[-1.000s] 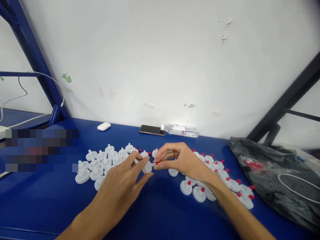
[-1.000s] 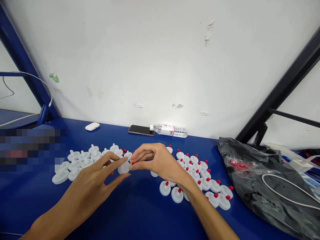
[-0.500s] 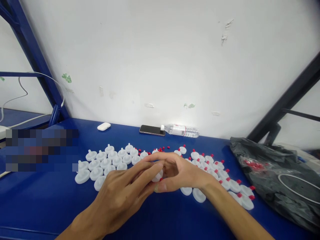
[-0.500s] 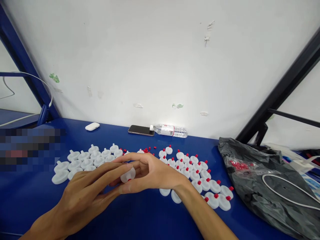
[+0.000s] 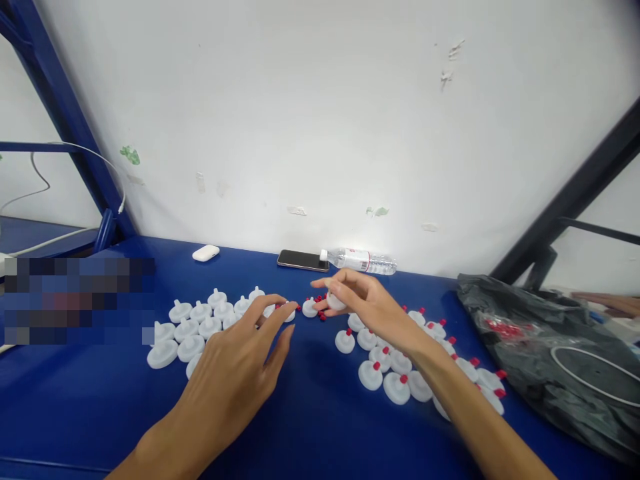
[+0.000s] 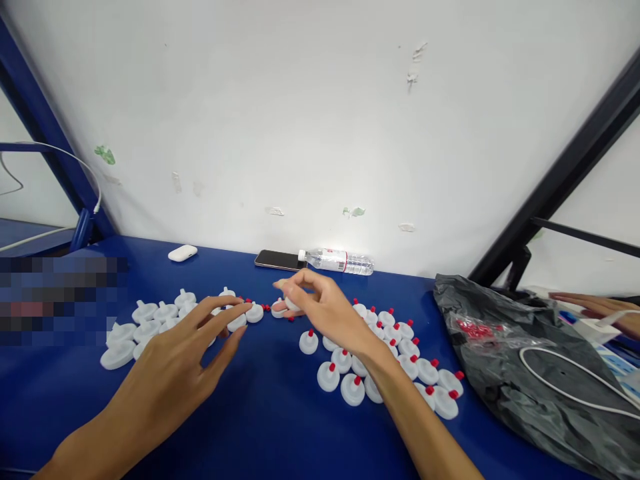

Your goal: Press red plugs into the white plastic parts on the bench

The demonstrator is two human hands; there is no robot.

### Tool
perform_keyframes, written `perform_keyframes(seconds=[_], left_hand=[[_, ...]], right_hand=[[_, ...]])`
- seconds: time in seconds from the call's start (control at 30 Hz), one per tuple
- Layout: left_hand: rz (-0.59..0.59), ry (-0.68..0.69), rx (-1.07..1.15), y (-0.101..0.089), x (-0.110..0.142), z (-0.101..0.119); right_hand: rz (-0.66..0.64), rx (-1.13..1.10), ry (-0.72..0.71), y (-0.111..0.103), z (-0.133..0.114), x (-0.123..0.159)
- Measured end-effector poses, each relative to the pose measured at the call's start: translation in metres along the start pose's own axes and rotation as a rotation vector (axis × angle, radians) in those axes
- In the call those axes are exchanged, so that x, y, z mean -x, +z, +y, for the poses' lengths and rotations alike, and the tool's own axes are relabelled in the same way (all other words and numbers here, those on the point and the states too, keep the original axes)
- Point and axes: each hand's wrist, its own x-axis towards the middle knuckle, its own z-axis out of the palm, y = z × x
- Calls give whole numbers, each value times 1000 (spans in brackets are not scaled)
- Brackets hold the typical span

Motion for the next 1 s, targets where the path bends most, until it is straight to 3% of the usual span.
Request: perform_keyframes(seconds=[0.17,0.23,0.37,0.67,1.0], left_hand=[[-161,29,-46,7,1,-5],[-192,90,-37,9,1,-6],[-200,155,-52,10,1,-5],[-289,162,-68,6,1,-3],[-277,203,-84,4,0,0]], right_hand=[[233,598,-112,-15,19,-7],[276,794,-156,-17,27,-8],[278,1078,-111,-23,37,-9],[204,1159,-84,-27,42,-10],[224,1141,-140,-22,38,-10]])
